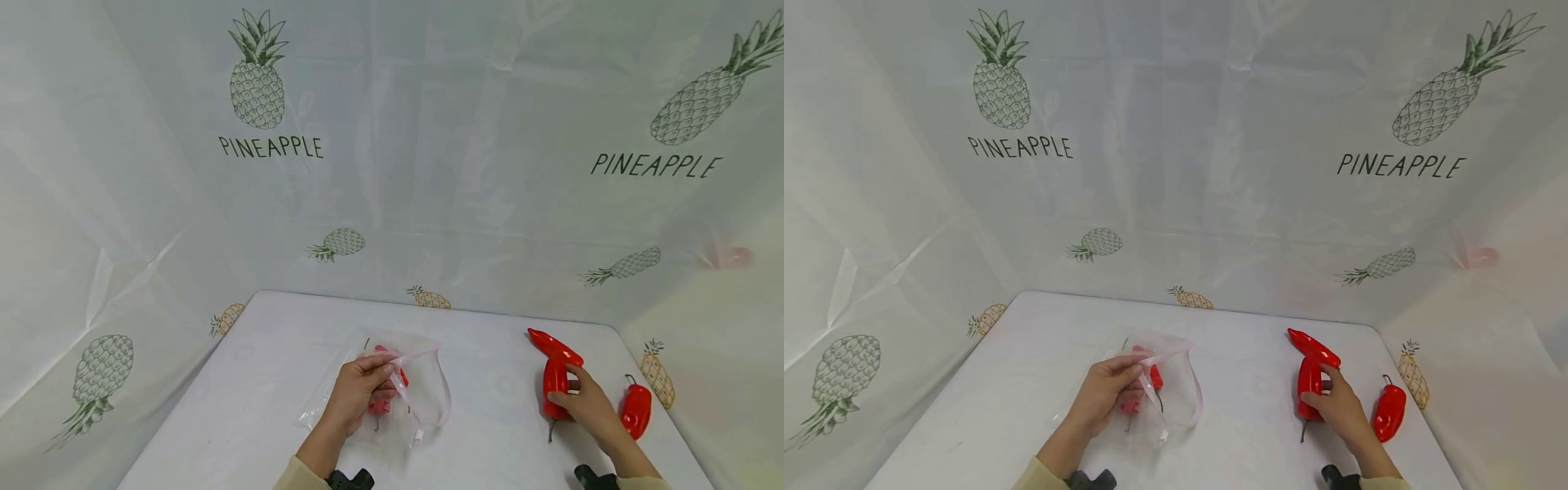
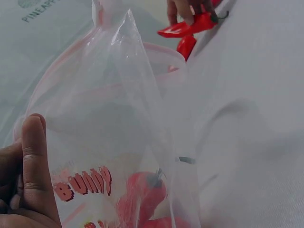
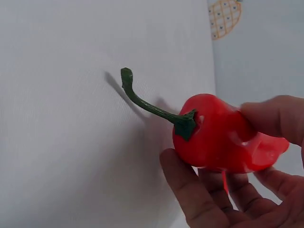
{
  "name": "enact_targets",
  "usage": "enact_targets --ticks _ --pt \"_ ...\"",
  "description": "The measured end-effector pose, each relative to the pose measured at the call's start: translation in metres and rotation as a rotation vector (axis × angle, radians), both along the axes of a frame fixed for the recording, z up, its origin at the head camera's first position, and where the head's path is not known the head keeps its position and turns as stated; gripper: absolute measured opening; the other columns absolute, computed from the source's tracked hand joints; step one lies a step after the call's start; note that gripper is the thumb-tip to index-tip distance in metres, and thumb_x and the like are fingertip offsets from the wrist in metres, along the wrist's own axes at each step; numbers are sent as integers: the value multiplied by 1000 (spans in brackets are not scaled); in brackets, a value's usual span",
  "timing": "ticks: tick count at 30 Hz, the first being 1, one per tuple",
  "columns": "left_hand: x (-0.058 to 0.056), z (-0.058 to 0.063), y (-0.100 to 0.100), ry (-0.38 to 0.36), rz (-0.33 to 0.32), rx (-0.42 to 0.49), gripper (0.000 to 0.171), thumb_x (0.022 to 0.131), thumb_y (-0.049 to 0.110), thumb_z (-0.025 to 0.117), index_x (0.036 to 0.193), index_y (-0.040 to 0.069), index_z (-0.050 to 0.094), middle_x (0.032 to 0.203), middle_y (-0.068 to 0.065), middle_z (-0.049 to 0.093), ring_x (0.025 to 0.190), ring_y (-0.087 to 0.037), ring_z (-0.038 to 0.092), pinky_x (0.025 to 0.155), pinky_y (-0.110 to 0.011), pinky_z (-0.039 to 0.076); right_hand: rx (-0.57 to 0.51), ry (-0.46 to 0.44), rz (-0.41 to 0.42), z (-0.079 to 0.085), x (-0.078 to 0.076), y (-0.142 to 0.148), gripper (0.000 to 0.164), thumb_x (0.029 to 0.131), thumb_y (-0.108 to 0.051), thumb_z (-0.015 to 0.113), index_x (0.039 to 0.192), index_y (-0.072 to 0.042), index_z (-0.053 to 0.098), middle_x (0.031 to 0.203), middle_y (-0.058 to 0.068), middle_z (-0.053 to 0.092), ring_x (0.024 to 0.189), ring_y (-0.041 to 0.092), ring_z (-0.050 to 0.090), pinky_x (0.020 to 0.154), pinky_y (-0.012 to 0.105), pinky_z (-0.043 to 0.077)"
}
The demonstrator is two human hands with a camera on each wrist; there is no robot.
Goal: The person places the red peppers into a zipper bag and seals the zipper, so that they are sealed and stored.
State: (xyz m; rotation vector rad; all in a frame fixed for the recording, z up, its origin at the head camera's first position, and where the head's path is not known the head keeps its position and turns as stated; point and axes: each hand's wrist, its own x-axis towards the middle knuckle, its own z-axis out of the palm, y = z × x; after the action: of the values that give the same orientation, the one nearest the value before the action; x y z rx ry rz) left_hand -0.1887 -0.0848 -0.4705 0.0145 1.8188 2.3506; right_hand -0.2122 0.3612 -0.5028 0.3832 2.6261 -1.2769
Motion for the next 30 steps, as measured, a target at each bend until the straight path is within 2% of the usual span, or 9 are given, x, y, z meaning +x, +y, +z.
enact_targets --ticks 4,8,15,19,23,30 --pt "0 0 0 -1 -3 5 39 100 9 73 134 -8 66 94 -4 72 75 -10 70 73 -27 66 -44 61 -27 9 4 -11 92 98 -30 76 160 7 19 149 41 37 128 57 49 82 45 68" --pt "0 0 0 0 -4 8 38 100 8 72 133 -9 66 93 -4 72 75 -10 70 72 -27 66 -8 150 -31 15 8 -22 93 99 -35 75 162 5 20 152 38 40 133 58 48 83 47 68" --pt "-1 -3 0 1 -7 4 37 99 9 73 132 -8 68 93 -4 72 74 -9 71 72 -27 66 36 351 7 15 15 -42 84 100 -30 75 165 -10 26 146 32 53 125 54 60 77 42 68" --pt "-2 -4 0 9 -8 8 36 99 9 73 131 -8 69 93 -4 72 74 -9 70 72 -27 66 41 435 -5 17 15 -53 79 100 -26 75 164 -12 30 145 31 55 122 52 62 74 39 68" --pt "-2 -3 1 14 -8 9 36 99 9 73 131 -8 69 92 -4 72 74 -10 71 72 -27 66 21 479 -23 22 15 -63 77 99 -21 76 163 -12 33 143 30 57 121 50 62 73 38 68" --pt "-1 -3 2 16 -6 7 36 100 9 73 131 -7 69 92 -4 72 74 -10 71 72 -27 66 -27 482 -16 31 17 -78 78 98 -19 78 162 -14 33 145 28 55 123 49 60 75 40 68"
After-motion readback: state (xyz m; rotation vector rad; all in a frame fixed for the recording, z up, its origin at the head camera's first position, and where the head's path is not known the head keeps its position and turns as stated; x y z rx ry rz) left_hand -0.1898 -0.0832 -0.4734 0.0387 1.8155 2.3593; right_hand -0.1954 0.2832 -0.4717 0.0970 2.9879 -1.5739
